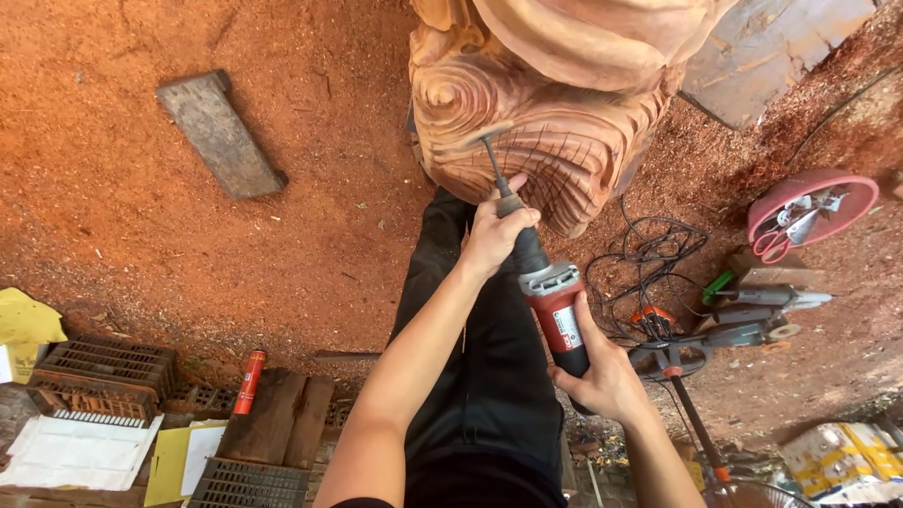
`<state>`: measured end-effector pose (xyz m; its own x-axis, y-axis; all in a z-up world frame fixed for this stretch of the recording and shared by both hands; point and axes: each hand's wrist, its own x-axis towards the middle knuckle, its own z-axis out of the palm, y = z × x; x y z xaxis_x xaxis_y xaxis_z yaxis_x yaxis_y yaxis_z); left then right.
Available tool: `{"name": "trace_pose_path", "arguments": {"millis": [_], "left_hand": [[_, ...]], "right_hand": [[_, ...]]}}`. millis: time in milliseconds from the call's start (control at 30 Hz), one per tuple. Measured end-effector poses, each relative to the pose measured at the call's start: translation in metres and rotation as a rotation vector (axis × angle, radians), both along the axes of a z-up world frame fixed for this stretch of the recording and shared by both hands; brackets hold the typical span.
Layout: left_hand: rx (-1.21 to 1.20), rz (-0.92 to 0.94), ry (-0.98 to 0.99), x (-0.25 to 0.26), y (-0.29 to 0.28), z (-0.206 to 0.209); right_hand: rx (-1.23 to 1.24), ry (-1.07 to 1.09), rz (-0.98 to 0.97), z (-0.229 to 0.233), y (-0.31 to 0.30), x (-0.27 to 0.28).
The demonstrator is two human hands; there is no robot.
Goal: Sanding a large, intricate wooden sculpture using a handheld power sander.
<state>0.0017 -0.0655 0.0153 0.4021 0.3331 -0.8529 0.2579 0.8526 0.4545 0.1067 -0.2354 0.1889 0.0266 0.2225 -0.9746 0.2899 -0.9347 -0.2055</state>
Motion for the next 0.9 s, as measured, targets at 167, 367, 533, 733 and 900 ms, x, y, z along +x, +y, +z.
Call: {"name": "trace_pose_path", "arguments": {"millis": [167,367,533,733,900], "left_hand": [[-0.056,-0.048,0.077,0.01,0.016,0.018],[-0.092,-0.019,0.077,0.013,0.015,0.018],[-0.081,-0.014,0.055,0.011,0.015,0.017],[-0.092,-0.032,0.072,0.011,0.016,0.02],[-0.102,-0.07,0.104,0.021,0.015,0.022]], "right_hand": [[-0.095,0.001,-0.021,0.005,0.013,0.001],[-0.088,0.001,-0.019,0.004,0.014,0.002],[-0.178,-0.007,-0.013,0.009,0.026,0.005],[-0.199,0.009,-0.001,0.008,0.024,0.006],[-0.21,0.007,-0.032,0.012,0.025,0.007]]}}
